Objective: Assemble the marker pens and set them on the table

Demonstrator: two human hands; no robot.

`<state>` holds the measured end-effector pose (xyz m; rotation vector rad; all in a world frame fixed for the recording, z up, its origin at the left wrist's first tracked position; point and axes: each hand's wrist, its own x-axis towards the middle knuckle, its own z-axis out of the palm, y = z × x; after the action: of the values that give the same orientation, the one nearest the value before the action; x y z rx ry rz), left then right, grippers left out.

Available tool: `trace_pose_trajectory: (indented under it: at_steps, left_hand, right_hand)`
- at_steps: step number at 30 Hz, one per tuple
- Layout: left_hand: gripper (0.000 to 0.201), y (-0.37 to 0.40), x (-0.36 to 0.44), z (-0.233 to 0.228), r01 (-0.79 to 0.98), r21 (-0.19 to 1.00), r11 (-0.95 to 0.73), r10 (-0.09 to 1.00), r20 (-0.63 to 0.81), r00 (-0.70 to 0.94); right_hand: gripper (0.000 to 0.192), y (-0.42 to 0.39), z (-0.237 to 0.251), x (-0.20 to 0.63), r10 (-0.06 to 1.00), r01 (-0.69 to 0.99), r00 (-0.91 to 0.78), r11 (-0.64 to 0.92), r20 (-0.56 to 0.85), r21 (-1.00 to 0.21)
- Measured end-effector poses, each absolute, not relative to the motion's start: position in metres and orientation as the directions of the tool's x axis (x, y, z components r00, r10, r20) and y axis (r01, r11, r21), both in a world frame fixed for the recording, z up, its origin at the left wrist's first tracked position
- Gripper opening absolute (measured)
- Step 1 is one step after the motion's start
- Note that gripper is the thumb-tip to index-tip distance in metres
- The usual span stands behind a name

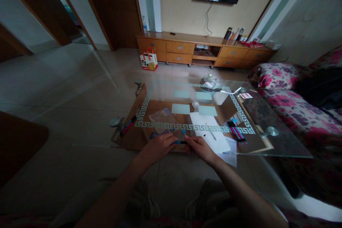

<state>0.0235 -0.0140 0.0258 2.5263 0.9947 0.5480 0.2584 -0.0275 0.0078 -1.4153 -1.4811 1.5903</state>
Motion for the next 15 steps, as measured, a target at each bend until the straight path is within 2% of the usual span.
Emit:
trace_pose_trajectory:
  at_steps: [8,15]
  left_hand:
    - [0.025,-0.0139,0.0231,0.0315,0.566,0.455,-0.688,0.701,0.214,0.681]
    - [0.024,-0.0138,0.0226,0.032,0.563,0.475,-0.677,0.706,0.201,0.679]
  right_hand:
    - [0.059,-0.0255,0.0059,0.2607,0.909,0.258,-0.315,-0.197,-0.275,-0.946]
    - [0.055,-0.0255,0.0134,0.2606,0.896,0.22,-0.315,-0.251,-0.313,-0.943]
